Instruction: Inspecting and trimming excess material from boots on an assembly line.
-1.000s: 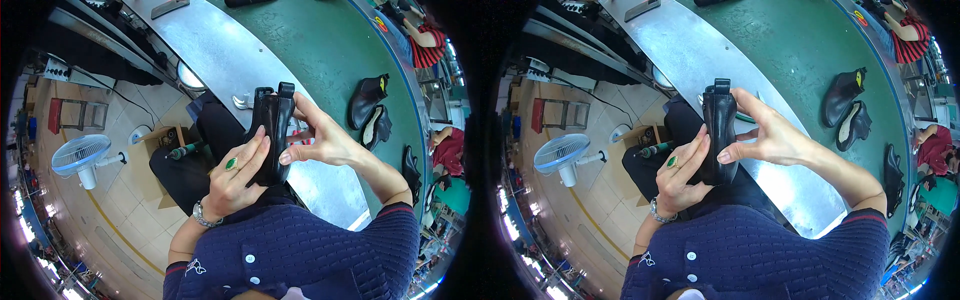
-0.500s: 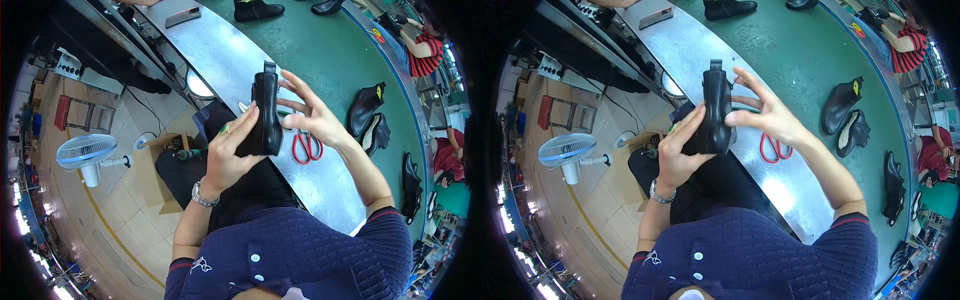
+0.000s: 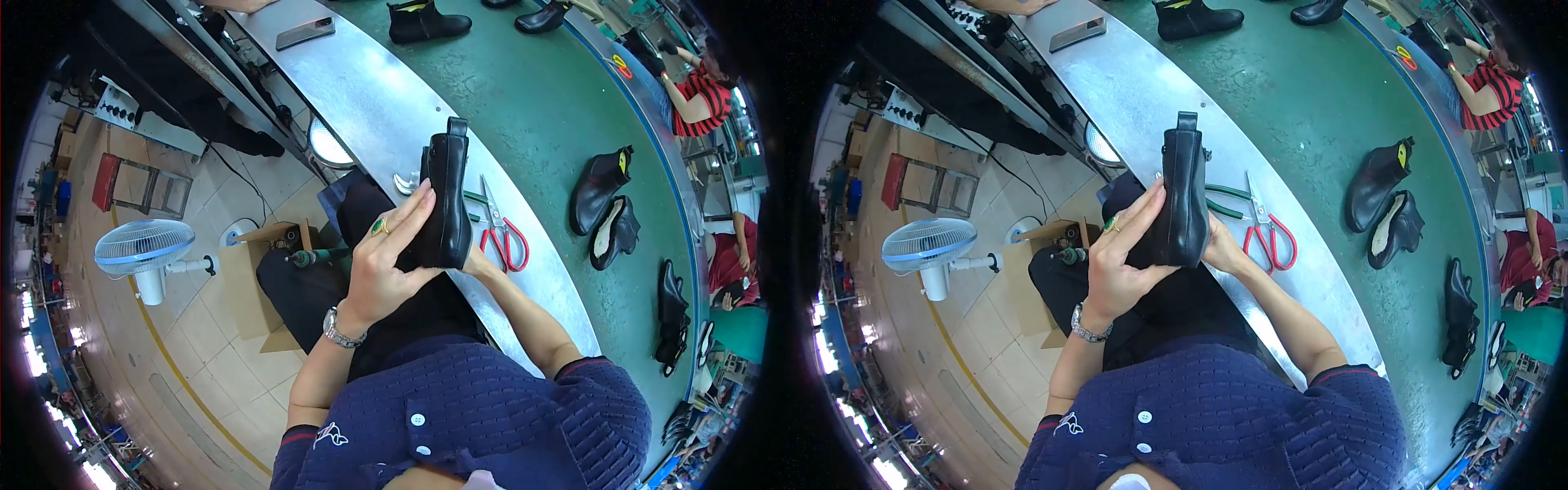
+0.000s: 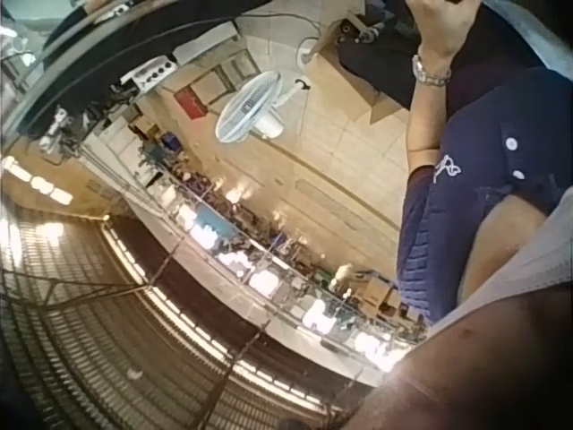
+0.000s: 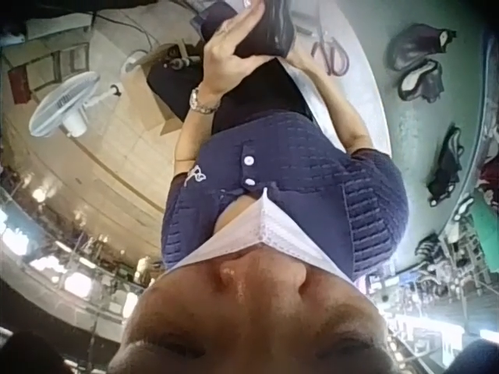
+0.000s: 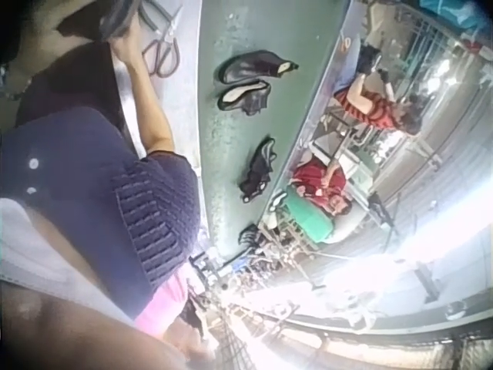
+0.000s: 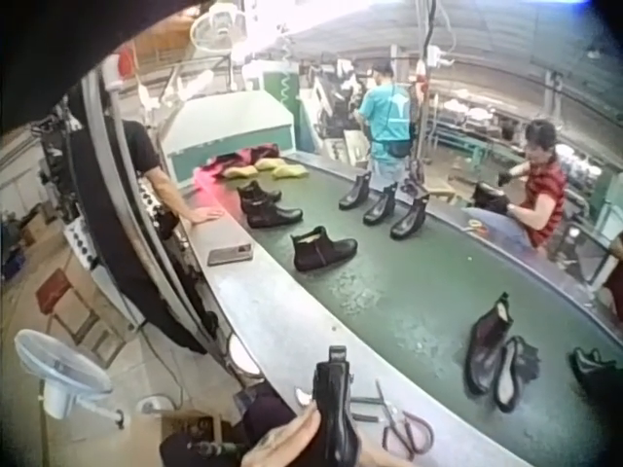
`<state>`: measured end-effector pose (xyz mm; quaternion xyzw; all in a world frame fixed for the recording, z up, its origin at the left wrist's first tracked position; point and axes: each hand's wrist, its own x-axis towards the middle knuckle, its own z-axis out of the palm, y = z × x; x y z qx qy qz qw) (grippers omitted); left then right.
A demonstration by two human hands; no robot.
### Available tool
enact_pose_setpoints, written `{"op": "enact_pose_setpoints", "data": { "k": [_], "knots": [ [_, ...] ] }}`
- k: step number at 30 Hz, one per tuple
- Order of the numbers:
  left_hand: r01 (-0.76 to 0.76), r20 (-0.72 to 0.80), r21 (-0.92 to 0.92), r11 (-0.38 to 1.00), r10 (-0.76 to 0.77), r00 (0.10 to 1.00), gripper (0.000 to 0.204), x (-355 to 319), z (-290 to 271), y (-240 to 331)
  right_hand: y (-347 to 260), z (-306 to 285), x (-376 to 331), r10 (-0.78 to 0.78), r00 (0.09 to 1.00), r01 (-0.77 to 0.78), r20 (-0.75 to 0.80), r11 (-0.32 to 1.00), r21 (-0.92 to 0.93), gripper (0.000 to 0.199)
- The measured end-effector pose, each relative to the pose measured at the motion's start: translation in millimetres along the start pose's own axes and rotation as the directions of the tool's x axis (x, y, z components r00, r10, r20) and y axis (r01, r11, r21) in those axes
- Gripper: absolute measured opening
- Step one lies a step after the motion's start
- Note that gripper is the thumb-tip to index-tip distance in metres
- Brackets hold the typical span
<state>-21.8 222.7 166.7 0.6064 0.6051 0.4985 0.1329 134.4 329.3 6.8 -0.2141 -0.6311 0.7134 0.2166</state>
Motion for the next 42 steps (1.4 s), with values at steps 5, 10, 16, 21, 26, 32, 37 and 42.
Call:
{"op": "enact_pose_setpoints", "data": {
  "k": [5, 10, 16, 21, 26, 32, 37, 42],
  "knots": [
    [0.018, 0.038, 0.005, 1.0, -0.018, 0.999, 0.079, -5, -4, 1, -29, -7, -4, 0.067, 0.996, -0.059, 0.061, 0.99, -0.125, 0.075],
    [0.107, 0.169, -0.166, 0.98, -0.078, 0.983, 0.085, 4, -1, 15, -136, -57, -24, 0.211, 0.96, -0.24, 0.184, 0.959, 0.152, 0.088],
    [0.4, 0.07, -0.469, 0.787, -0.419, 0.905, 0.112, 15, 73, -35, -235, -54, -13, 0.364, 0.931, -0.286, 0.007, 0.745, -0.602, 0.042],
    [0.402, 0.184, -0.756, 0.517, -0.422, 0.888, 0.09, 24, 121, -31, -248, -77, -11, 0.431, 0.902, -0.307, -0.007, 0.63, -0.713, 0.036],
    [0.381, 0.194, -0.806, 0.454, -0.406, 0.893, 0.074, 31, 131, -39, -244, -72, -12, 0.321, 0.942, -0.25, -0.102, 0.463, -0.85, 0.032],
    [0.493, 0.354, -0.819, 0.294, -0.419, 0.837, 0.061, 44, 110, -50, -249, -48, 1, 0.249, 0.953, -0.26, -0.17, 0.393, -0.882, 0.035],
    [0.538, 0.513, -0.839, 0.08, -0.213, 0.832, 0.068, 43, 79, -98, -231, -34, 14, 0.248, 0.96, -0.279, -0.131, 0.808, -0.519, 0.035],
    [0.445, 0.418, -0.893, 0.06, -0.25, 0.873, 0.071, 23, 71, -128, -236, -5, 20, 0.272, 0.96, -0.182, 0.067, 0.788, -0.589, 0.058]
  ]
}}
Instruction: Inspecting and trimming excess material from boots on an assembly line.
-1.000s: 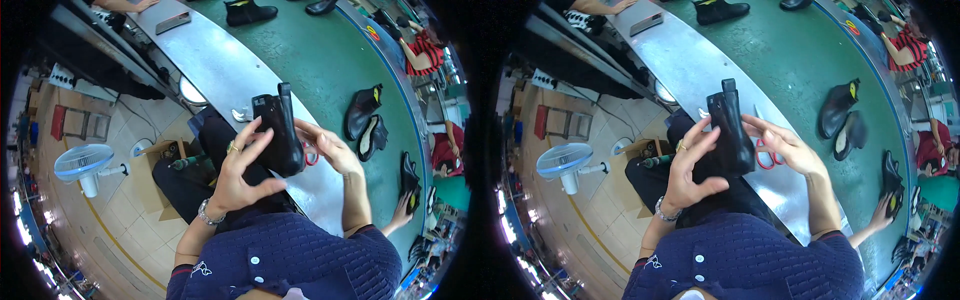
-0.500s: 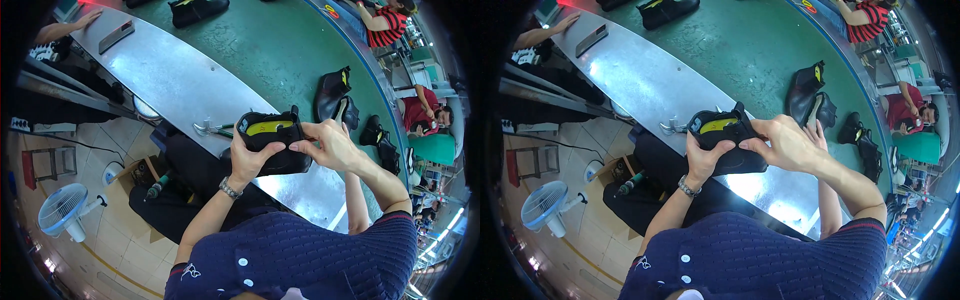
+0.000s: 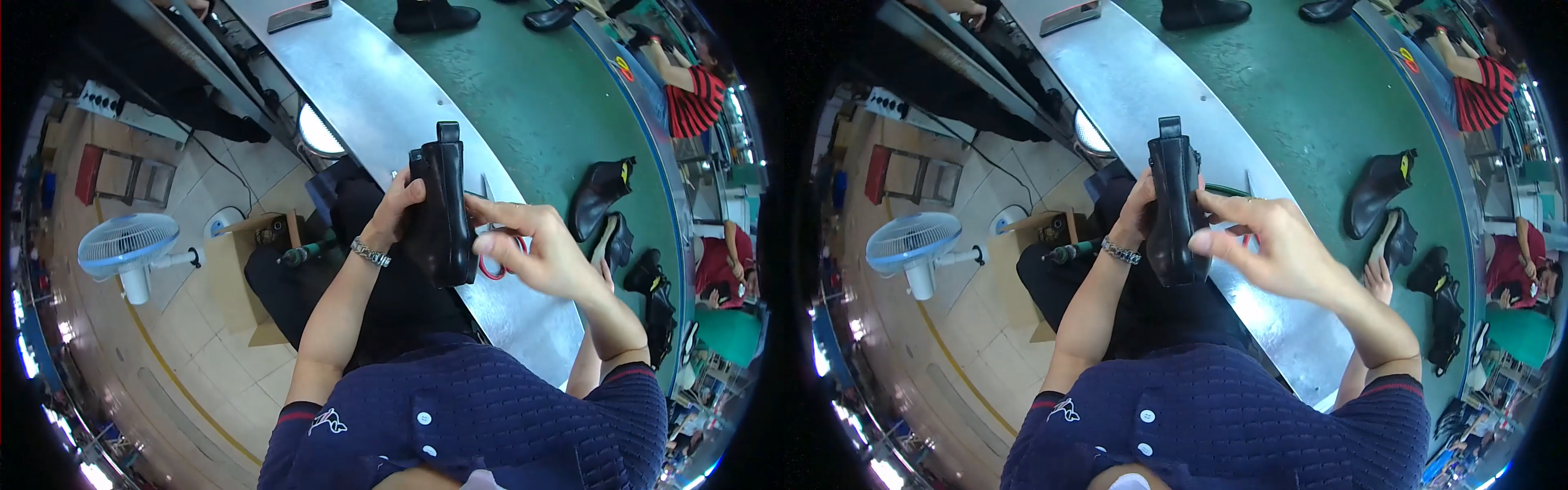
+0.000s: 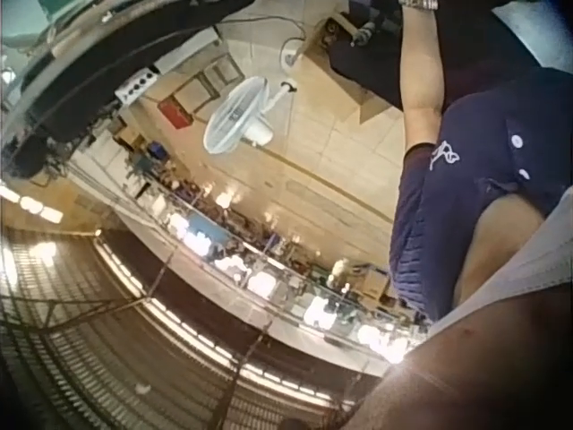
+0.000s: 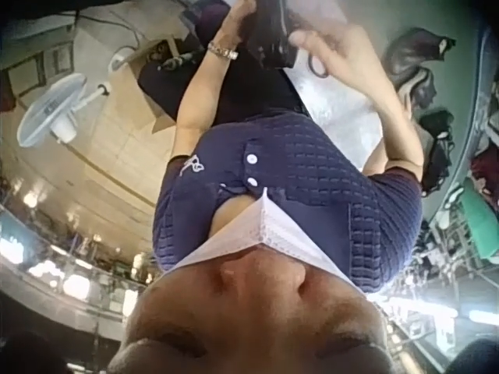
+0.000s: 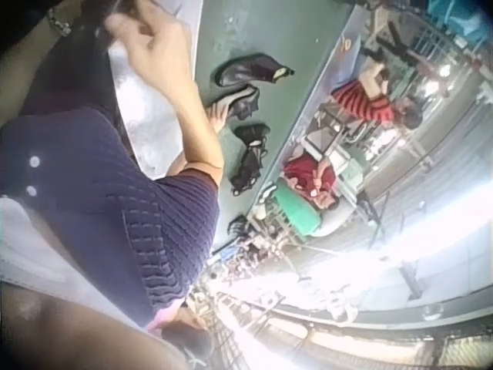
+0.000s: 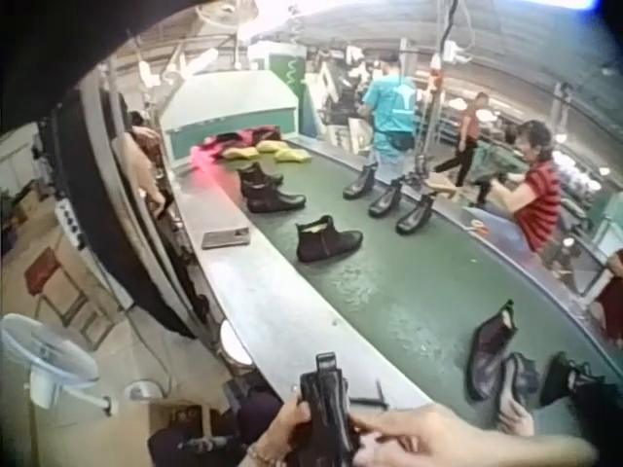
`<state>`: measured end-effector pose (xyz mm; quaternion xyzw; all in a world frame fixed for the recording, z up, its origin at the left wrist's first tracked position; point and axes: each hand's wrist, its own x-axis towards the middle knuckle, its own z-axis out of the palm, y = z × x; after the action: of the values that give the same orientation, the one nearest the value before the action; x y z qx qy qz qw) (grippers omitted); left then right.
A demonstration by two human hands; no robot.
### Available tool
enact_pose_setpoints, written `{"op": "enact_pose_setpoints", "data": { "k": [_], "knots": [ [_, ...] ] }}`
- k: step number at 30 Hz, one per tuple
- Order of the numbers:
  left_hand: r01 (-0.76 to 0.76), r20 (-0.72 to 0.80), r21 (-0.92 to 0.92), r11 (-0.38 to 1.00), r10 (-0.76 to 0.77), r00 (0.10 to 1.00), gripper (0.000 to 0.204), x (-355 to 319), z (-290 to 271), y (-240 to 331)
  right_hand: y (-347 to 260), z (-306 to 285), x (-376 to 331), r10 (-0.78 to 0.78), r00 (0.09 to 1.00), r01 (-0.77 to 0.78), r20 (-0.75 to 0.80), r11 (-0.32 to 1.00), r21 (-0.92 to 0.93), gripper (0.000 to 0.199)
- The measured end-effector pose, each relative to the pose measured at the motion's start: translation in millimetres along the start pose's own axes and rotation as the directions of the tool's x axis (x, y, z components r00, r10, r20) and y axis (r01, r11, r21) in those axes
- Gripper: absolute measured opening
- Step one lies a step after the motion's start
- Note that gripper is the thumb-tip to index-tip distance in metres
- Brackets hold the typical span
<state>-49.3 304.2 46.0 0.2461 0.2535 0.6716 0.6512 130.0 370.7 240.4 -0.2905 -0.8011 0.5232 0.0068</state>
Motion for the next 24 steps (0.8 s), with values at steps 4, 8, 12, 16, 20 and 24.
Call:
{"op": "enact_pose_setpoints", "data": {
  "k": [4, 8, 12, 16, 20, 24],
  "knots": [
    [0.0, 0.103, 0.023, 1.0, -0.002, 0.995, 0.078, -5, -1, 7, -4, 16, -10, -0.173, 0.985, 0.161, -0.019, 0.95, -0.268, 0.087],
    [0.01, 0.13, -0.173, 0.985, 0.013, 0.991, 0.069, -9, 3, 12, 23, 24, -11, -0.277, 0.96, 0.278, 0.039, 0.936, -0.216, 0.102],
    [-0.063, 0.152, -0.282, 0.957, 0.11, 0.982, 0.067, -4, 6, 12, 93, 58, 8, -0.254, 0.961, 0.244, -0.106, 0.965, -0.101, 0.11],
    [-0.005, 0.116, -0.624, 0.781, 0.1, 0.988, 0.067, -5, 8, -2, 136, 85, 7, -0.016, 1.0, 0.01, 0.009, 0.907, 0.421, 0.088],
    [0.044, 0.012, -0.66, 0.75, -0.048, 0.999, 0.057, -7, 12, 8, 109, 94, -4, 0.068, 0.994, 0.018, -0.082, 0.648, 0.761, 0.058],
    [0.188, -0.368, -0.237, 0.953, -0.267, 0.891, 0.068, 1, 12, -3, 127, 78, 3, 0.359, 0.873, 0.102, -0.331, 0.527, 0.843, 0.041]
  ]
}}
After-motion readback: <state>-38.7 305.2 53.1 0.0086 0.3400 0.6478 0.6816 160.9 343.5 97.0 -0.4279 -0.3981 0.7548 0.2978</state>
